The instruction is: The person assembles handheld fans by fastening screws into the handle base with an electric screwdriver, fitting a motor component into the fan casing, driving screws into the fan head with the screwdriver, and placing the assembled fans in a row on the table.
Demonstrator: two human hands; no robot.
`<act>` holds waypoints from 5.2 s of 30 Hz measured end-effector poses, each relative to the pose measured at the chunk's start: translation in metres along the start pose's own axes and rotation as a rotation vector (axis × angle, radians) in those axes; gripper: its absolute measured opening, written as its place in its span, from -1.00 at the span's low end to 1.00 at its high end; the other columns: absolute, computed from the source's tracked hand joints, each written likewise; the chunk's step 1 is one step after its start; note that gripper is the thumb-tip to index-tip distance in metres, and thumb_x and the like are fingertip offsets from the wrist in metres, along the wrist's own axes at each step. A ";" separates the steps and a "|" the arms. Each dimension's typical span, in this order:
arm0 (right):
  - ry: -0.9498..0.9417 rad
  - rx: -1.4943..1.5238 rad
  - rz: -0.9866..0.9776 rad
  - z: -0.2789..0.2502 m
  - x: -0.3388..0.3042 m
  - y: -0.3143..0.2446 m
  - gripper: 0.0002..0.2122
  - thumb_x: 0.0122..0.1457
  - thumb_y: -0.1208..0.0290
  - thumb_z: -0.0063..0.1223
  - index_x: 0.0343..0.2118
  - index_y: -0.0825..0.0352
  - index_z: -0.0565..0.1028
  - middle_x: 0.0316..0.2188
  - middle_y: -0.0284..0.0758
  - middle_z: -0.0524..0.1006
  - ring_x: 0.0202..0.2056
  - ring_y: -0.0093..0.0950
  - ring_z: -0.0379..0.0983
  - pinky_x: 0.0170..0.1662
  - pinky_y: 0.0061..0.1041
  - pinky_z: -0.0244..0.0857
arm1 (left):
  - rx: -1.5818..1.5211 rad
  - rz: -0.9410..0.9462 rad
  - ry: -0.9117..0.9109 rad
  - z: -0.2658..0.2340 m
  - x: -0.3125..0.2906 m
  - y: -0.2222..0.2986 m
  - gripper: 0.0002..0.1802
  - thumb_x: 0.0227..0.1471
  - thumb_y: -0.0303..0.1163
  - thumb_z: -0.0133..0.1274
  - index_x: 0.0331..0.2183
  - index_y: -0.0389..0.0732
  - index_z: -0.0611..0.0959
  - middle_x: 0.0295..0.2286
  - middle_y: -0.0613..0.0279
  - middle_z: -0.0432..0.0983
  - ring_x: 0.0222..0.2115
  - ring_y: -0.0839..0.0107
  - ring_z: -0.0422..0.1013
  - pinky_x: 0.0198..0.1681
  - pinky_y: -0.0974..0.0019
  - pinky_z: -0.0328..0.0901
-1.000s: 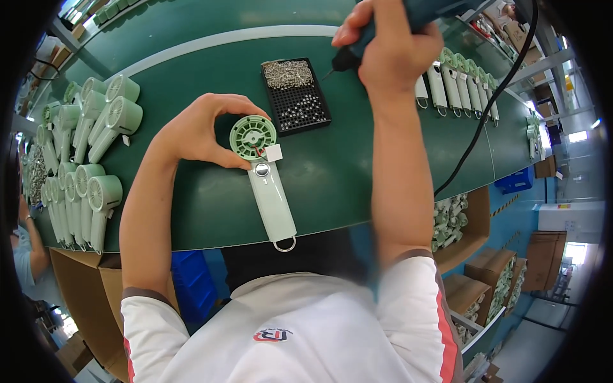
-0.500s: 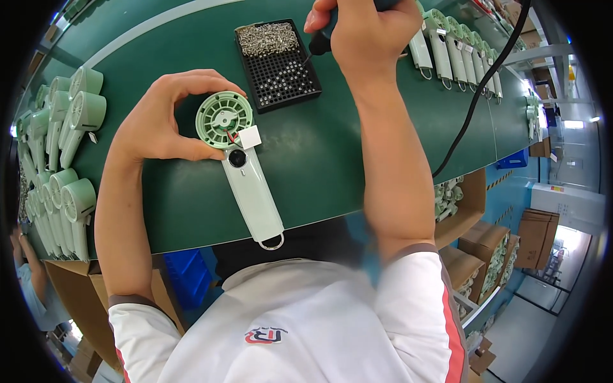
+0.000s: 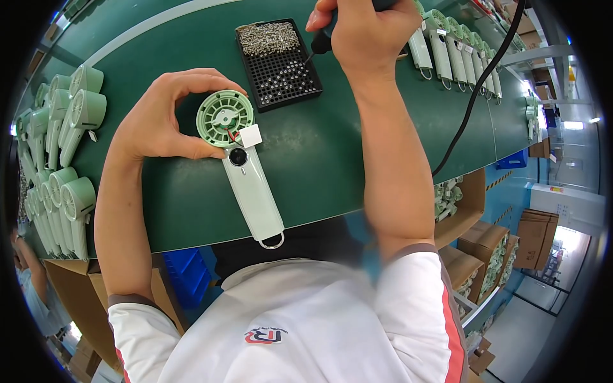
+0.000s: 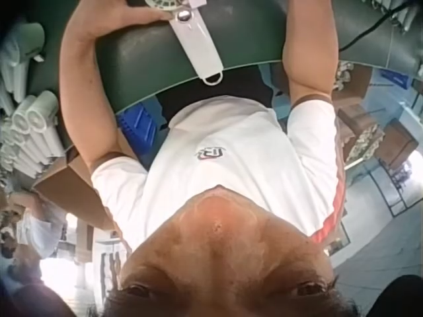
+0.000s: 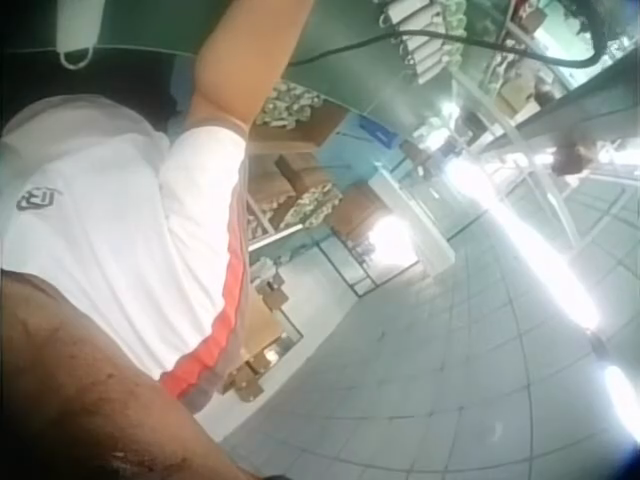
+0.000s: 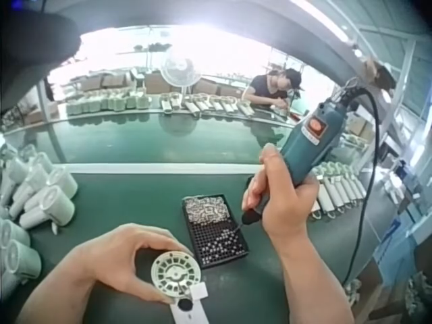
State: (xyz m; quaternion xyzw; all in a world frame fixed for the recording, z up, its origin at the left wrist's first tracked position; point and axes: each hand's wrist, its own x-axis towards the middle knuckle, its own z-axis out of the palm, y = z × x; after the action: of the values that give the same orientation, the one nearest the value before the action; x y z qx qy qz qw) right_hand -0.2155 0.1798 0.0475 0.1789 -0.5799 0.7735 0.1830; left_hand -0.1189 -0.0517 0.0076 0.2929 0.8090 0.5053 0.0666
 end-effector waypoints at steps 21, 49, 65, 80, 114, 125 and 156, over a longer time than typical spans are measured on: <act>0.014 0.006 -0.028 0.006 -0.004 -0.007 -0.80 0.31 0.37 0.16 -0.31 0.45 0.53 -0.68 -0.35 0.44 -0.74 -0.53 0.35 -0.67 -0.46 0.32 | -0.006 -0.003 0.021 0.000 -0.004 -0.002 -0.31 -0.40 -0.31 0.51 -0.10 -0.28 0.72 -0.21 0.20 0.65 -0.18 0.36 0.55 0.04 0.31 0.37; -0.517 0.391 -0.172 0.061 -0.061 -0.033 -0.86 0.28 0.56 0.14 -0.34 0.56 0.61 -0.64 -0.27 0.56 -0.65 -0.56 0.49 -0.57 -0.55 0.34 | -0.021 -0.042 0.006 -0.006 -0.008 0.006 -0.31 -0.39 -0.30 0.53 -0.11 -0.31 0.72 -0.27 0.13 0.64 -0.27 0.26 0.56 -0.07 0.31 0.41; -0.579 0.056 -0.187 0.078 -0.076 -0.034 -0.87 0.30 0.54 0.12 -0.36 0.49 0.52 -0.73 -0.37 0.48 -0.73 -0.63 0.39 -0.64 -0.59 0.26 | -0.029 -0.105 0.012 -0.008 -0.011 0.018 -0.51 -0.39 -0.31 0.56 -0.34 -0.21 0.69 -0.45 0.29 0.66 -0.36 0.26 0.56 -0.18 0.27 0.41; -0.462 0.179 -0.141 0.020 -0.008 -0.054 -0.71 0.41 0.28 -0.14 -0.16 0.45 0.51 -0.64 -0.32 0.41 -0.71 -0.46 0.28 -0.63 -0.35 0.27 | -0.007 0.032 0.012 0.003 -0.007 0.002 -0.34 -0.38 -0.35 0.53 -0.11 -0.25 0.72 -0.23 0.19 0.64 -0.21 0.33 0.55 -0.03 0.28 0.41; -0.105 0.001 0.041 0.009 -0.002 0.004 -0.71 0.35 0.41 0.10 -0.54 0.40 0.49 -0.72 -0.33 0.45 -0.74 -0.52 0.39 -0.65 -0.52 0.31 | 0.007 -0.014 0.008 -0.001 -0.002 0.001 -0.32 -0.38 -0.28 0.50 -0.10 -0.27 0.73 -0.23 0.19 0.66 -0.21 0.31 0.56 0.03 0.30 0.37; -0.111 -0.030 -0.012 0.009 -0.003 0.004 -0.81 0.34 0.41 0.11 -0.37 0.43 0.54 -0.69 -0.34 0.47 -0.74 -0.54 0.39 -0.64 -0.57 0.30 | -0.015 -0.009 0.011 0.000 -0.003 -0.001 -0.31 -0.38 -0.27 0.50 -0.09 -0.28 0.73 -0.24 0.19 0.65 -0.21 0.31 0.55 0.02 0.30 0.37; -0.118 0.117 0.099 0.088 -0.065 -0.065 -0.82 0.36 0.46 0.03 -0.24 0.53 0.49 -0.70 -0.28 0.44 -0.74 -0.52 0.34 -0.64 -0.51 0.28 | 0.018 -0.048 0.001 -0.003 -0.007 0.003 -0.27 -0.38 -0.29 0.54 -0.10 -0.41 0.69 -0.23 0.10 0.64 -0.23 0.30 0.55 -0.03 0.32 0.41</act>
State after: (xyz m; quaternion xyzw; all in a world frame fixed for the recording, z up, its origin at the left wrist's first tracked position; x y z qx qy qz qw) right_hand -0.1215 0.1073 0.0926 0.2055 -0.5514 0.8024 0.0993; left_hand -0.1129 -0.0570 0.0102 0.2737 0.8204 0.4964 0.0757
